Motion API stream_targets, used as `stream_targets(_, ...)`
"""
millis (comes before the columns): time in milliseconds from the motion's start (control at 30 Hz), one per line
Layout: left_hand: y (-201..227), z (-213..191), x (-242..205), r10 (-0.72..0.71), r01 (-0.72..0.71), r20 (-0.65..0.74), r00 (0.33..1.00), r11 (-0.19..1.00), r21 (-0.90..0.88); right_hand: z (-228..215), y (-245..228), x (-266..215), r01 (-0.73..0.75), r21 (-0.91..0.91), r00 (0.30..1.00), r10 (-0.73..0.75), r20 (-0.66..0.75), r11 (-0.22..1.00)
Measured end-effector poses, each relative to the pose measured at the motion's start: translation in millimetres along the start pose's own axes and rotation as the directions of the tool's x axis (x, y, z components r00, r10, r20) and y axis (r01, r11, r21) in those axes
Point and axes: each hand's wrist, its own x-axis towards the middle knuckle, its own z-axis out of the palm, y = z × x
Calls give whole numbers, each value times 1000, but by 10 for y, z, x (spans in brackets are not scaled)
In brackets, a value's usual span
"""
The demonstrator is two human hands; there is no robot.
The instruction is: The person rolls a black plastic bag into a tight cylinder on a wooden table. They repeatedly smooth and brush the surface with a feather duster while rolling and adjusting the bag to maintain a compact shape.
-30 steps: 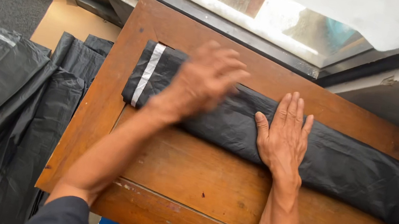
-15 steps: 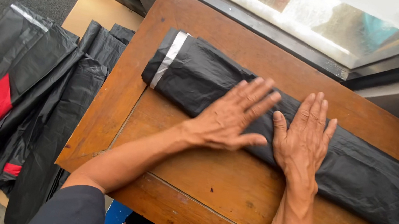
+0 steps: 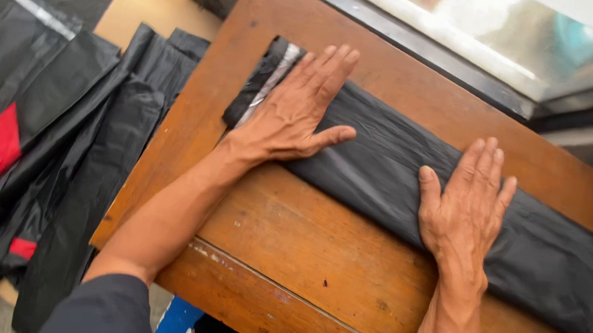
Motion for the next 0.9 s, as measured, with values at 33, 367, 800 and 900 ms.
stream_targets(33,-25,5,40,27,-27,9,1000,1000,-13,3,-21,8,-30,-9,1000,29,-6,1000)
stream_targets(367,43,56,81,101,-113,56,993,955,276,120,-879,-117,337,108,940,-327,-101,935)
stream_targets(800,-76,-131,-117,40,-76,124,991,951,299,-233,803,-425,-102,15,982,98,163,995)
stream_targets(900,38,-262,-228,-73,22,166,983,957,290,-87,604,-475,-29,-59,1000,29,1,998)
